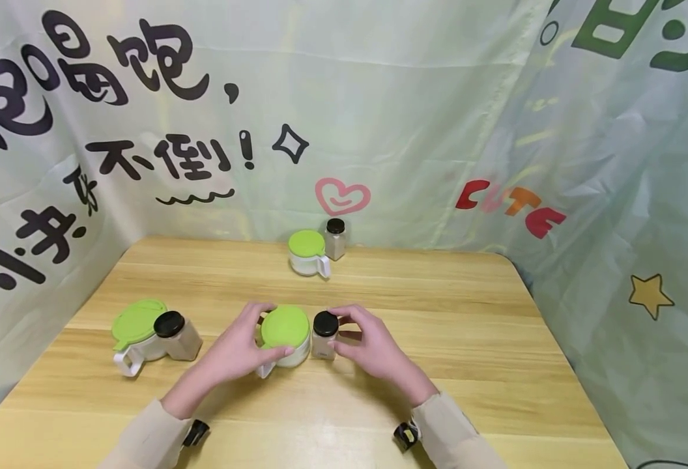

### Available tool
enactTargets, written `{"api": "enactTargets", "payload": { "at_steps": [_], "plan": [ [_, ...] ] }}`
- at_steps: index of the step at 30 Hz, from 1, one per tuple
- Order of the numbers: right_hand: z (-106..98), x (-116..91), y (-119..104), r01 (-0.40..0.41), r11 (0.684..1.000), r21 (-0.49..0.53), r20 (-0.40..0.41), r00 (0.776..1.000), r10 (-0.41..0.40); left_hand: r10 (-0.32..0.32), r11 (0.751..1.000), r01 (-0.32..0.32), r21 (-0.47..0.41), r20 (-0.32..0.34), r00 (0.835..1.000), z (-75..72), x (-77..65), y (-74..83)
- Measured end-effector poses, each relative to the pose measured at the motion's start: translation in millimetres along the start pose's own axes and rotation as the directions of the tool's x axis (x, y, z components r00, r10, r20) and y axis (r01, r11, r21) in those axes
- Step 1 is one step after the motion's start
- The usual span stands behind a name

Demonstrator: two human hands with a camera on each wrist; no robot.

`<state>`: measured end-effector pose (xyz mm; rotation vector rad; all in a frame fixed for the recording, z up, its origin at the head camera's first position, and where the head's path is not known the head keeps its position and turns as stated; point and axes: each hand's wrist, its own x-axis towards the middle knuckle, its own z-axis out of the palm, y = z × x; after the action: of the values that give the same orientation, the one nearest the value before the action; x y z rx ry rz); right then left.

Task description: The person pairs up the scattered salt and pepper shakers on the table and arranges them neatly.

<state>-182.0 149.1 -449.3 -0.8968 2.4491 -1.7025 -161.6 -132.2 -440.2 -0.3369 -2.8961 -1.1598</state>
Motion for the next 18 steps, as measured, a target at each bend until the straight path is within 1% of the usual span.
{"api": "enactTargets", "payload": {
  "at_steps": [3,6,12,16,18],
  "plan": [
    [0,-4,-1,0.004,1.000,0.015,0.008,1.000,-0.005,0.021,1.000,-0.022,0.022,0.033,0.999,-1.7,-5.9,-1.4],
    [0,-7,-1,0.008,1.000,0.020,0.009,1.000,-0.008,0.028,0.999,-0.030,0.024,0.060,0.998,-2.8,-10.4,-2.8],
    [-1,-11,-4,0.003,1.000,0.025,0.020,1.000,-0.003,0.062,0.998,-0.061,-0.014,0.086,0.994,-4.8,-17.7,-6.5],
    [-1,-16,-4,0.011,0.999,0.034,0.030,0.999,-0.012,0.089,0.996,-0.086,-0.033,0.122,0.989,-7.7,-23.0,-10.0],
    [-1,-18,-4,0.012,0.999,0.038,0.031,0.999,-0.013,0.107,0.993,-0.100,-0.057,0.143,0.984,-9.5,-24.2,-11.7]
  ]
}}
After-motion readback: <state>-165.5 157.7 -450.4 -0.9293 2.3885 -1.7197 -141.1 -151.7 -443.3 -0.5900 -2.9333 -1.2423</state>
